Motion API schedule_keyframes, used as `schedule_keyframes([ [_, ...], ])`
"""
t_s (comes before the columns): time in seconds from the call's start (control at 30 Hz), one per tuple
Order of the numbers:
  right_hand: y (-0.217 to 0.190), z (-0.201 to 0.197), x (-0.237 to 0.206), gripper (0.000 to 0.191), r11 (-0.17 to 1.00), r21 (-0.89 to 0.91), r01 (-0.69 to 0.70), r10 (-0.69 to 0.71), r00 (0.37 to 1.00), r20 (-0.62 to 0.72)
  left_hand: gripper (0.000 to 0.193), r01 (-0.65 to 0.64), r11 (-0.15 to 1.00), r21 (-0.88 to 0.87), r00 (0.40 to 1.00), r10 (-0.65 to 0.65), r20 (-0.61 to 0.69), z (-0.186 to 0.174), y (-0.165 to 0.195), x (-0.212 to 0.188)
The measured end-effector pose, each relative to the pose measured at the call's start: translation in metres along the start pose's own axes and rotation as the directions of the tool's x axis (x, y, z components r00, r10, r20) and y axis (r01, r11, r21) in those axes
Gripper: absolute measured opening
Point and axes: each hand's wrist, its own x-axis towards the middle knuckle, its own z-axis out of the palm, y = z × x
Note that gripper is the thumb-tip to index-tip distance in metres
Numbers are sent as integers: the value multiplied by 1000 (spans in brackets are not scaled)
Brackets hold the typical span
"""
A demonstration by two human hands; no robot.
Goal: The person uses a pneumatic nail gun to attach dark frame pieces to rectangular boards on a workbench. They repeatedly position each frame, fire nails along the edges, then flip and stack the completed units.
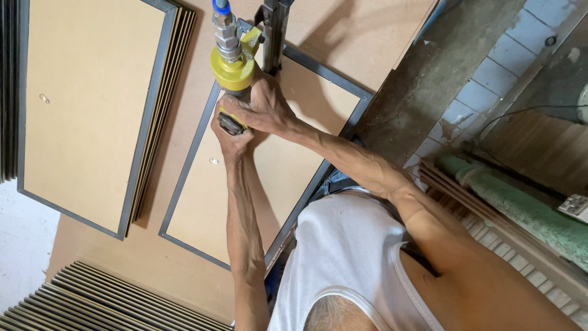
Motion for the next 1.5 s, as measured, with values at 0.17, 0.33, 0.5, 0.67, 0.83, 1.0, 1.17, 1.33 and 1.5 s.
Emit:
schedule_keyframes([
  [0.17,-3,-3,4,46,997,75,-13,12,1000,5,54,0,996,-84,1000,0,-4,0,2,1],
  [0.33,-11,0,-14,38,987,87,-132,133,991,-7,63,49,995,86,998,-51,29,9,23,-10],
  [0.5,-19,-28,-26,46,864,454,-216,177,976,127,77,-72,985,154,988,92,-127,-2,52,-51],
  [0.67,1,-90,-31,40,889,438,-135,46,977,207,36,281,574,770,883,161,-442,-82,60,-93],
  [0.83,26,-89,-39,30,892,427,-148,251,948,-197,23,363,537,761,832,180,-524,-119,35,-113],
  [1.0,11,-76,-28,19,948,296,-119,193,953,-235,23,407,562,720,823,117,-556,-131,30,-113],
  [1.17,-18,-59,-12,11,952,180,-248,257,966,-25,33,362,599,715,805,187,-564,-134,39,-107],
  [1.33,-30,-18,6,8,936,137,-324,302,940,161,33,420,596,684,786,138,-603,-131,26,-101],
  [1.5,-43,2,23,7,941,89,-327,290,913,285,32,436,589,681,778,133,-614,-134,21,-102],
])
